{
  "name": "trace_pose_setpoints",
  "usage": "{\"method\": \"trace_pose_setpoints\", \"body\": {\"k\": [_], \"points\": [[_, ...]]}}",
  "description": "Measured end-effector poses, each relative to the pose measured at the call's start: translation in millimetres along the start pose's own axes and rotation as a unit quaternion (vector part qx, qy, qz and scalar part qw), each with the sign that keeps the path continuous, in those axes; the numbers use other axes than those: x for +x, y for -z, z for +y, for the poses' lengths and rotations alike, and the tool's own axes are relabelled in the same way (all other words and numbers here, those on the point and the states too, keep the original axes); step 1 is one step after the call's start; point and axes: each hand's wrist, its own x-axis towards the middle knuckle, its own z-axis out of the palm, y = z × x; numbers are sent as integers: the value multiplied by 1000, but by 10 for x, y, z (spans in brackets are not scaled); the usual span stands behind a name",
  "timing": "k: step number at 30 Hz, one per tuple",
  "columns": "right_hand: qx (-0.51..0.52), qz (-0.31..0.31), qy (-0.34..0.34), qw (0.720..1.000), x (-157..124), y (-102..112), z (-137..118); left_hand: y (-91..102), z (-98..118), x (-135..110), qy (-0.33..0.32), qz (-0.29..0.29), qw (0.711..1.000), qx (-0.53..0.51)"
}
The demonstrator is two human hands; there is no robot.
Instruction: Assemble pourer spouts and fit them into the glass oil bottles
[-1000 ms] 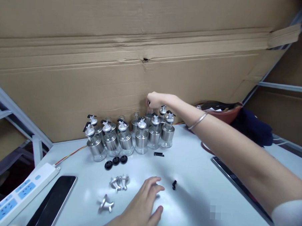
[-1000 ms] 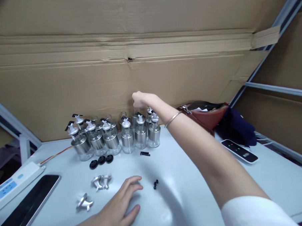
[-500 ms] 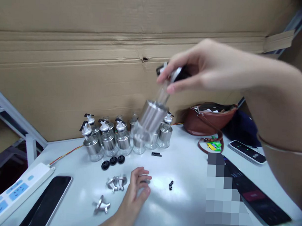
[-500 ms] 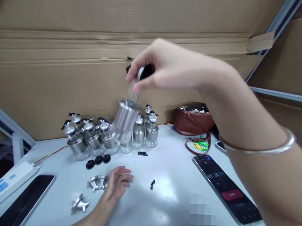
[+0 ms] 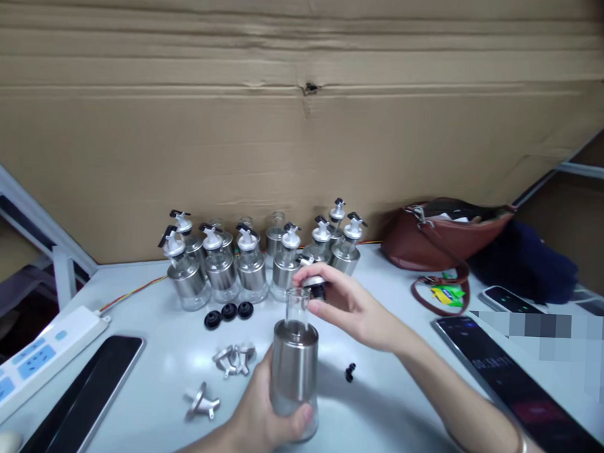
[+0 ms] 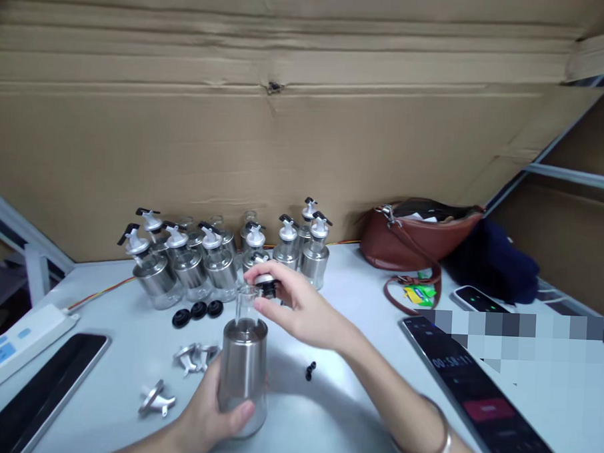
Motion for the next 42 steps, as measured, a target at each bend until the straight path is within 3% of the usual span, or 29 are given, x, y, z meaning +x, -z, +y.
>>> {"method": "trace_pose_setpoints", "body": {"k": [4, 8, 10, 15, 22, 26, 36, 42], "points": [[147, 130, -26, 980, -146, -256, 287, 19, -3, 7, 0, -16, 999, -33], [194, 251, -18, 948, -175, -313, 416, 25, 7, 7, 30, -38, 994, -95], [199, 284, -4, 938, -183, -310, 411, 26, 13, -7, 43, -65, 987, -138], [216, 239, 26, 946, -248, -394, 306, 35, 47, -9, 25, -119, 981, -150], [131, 218, 35, 966, -280, -399, 319, 43, 75, 28, 69, -107, 983, -135], [136, 158, 54, 976, -272, -396, 344, 39, 100, 31, 58, -96, 985, -130], [337, 148, 16, 930, -256, -484, 380, 20, 134, 33, 57, -71, 989, -116], [375, 148, -25, 915, -238, -451, 386, 9, 104, 9, 91, -83, 981, -150]]}}
